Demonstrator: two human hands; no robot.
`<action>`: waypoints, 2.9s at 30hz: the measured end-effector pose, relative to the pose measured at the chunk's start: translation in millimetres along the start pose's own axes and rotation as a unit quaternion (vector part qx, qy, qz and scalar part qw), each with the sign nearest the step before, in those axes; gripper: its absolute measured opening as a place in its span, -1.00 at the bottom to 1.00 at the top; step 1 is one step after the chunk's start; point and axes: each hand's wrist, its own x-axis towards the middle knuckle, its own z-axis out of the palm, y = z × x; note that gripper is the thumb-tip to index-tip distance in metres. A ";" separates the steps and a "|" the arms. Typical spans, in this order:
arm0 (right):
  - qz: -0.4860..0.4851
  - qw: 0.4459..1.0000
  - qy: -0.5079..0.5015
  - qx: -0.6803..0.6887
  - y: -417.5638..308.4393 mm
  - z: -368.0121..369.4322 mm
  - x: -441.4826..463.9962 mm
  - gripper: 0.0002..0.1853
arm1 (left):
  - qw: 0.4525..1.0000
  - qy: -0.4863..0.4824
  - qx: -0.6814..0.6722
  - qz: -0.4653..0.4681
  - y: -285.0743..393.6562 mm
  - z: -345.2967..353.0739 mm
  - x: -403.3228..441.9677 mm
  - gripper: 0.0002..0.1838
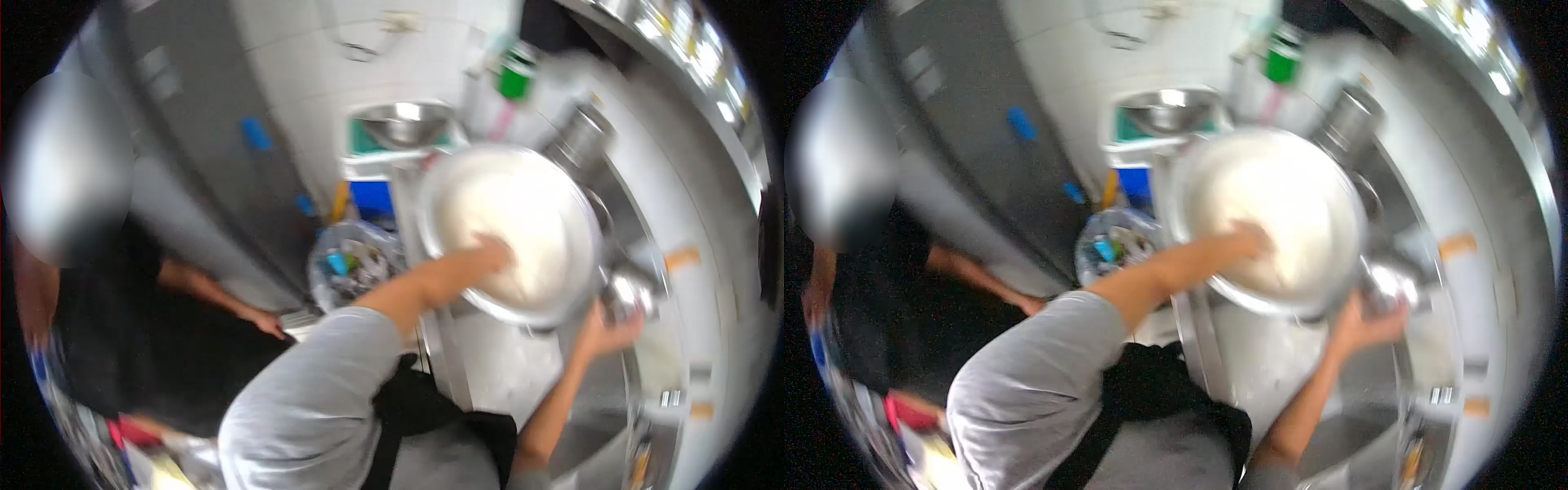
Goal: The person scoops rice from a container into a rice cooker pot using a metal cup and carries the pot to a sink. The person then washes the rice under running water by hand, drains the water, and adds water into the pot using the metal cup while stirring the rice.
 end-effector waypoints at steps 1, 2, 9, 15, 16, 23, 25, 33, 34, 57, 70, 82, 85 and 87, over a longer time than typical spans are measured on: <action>0.055 0.998 0.027 0.005 38.8 -4.5 -5.7 -0.29 | 1.000 0.007 0.001 -0.010 4.4 -4.1 2.5 -0.56; 0.110 0.992 0.054 0.012 76.5 -8.2 -10.7 -0.29 | 1.000 0.016 0.003 -0.019 5.1 -10.1 1.3 -0.63; 0.588 0.692 -0.013 0.419 280.3 -69.9 -65.7 -0.47 | 0.987 0.155 -0.007 0.041 9.1 -41.4 -24.3 -0.84; 0.414 0.855 -0.149 0.274 318.1 -131.0 -110.3 -0.65 | 0.970 0.210 0.007 0.124 -9.3 -2.4 7.6 -0.84; 0.563 0.716 -0.024 0.412 293.3 -131.6 -93.4 -0.65 | 0.965 0.221 -0.027 0.137 -18.4 4.3 13.8 -0.85; 0.624 0.572 0.201 0.493 253.9 -129.2 -64.1 -0.71 | 0.982 0.051 0.096 0.155 -16.5 -34.1 1.7 -0.69; 0.621 0.565 0.188 0.509 261.5 -126.6 -65.3 -0.79 | 0.985 0.075 0.090 0.124 0.3 -47.5 -18.1 -0.59; 0.622 0.558 0.217 0.505 286.7 -125.1 -65.5 -0.75 | 0.981 -0.043 0.127 0.140 -33.2 -16.6 8.8 -0.45; 0.624 0.557 0.216 0.504 285.3 -125.7 -64.9 -0.75 | 0.977 -0.061 0.114 0.167 -40.5 -10.4 14.0 -0.53; 0.592 0.614 0.202 0.481 251.7 -142.8 -63.5 -0.69 | 0.950 0.156 -0.043 0.265 -44.0 -13.3 23.5 -0.95; 0.685 0.513 0.076 0.512 286.2 -105.9 -78.8 -0.62 | 0.952 0.259 -0.166 0.008 9.9 -71.2 -30.7 -0.67; 0.690 0.547 0.042 0.473 288.6 -71.2 -77.1 -0.60 | 0.990 -0.078 0.010 0.116 -10.9 -5.1 26.2 -0.67; 0.686 0.557 0.025 0.468 290.1 -66.5 -76.9 -0.61 | 0.939 -0.306 -0.013 0.158 -18.5 30.2 62.4 -0.81; 0.683 0.563 0.015 0.466 291.3 -66.3 -78.2 -0.61 | 0.974 -0.166 0.039 0.147 -6.5 -37.8 -9.0 -0.73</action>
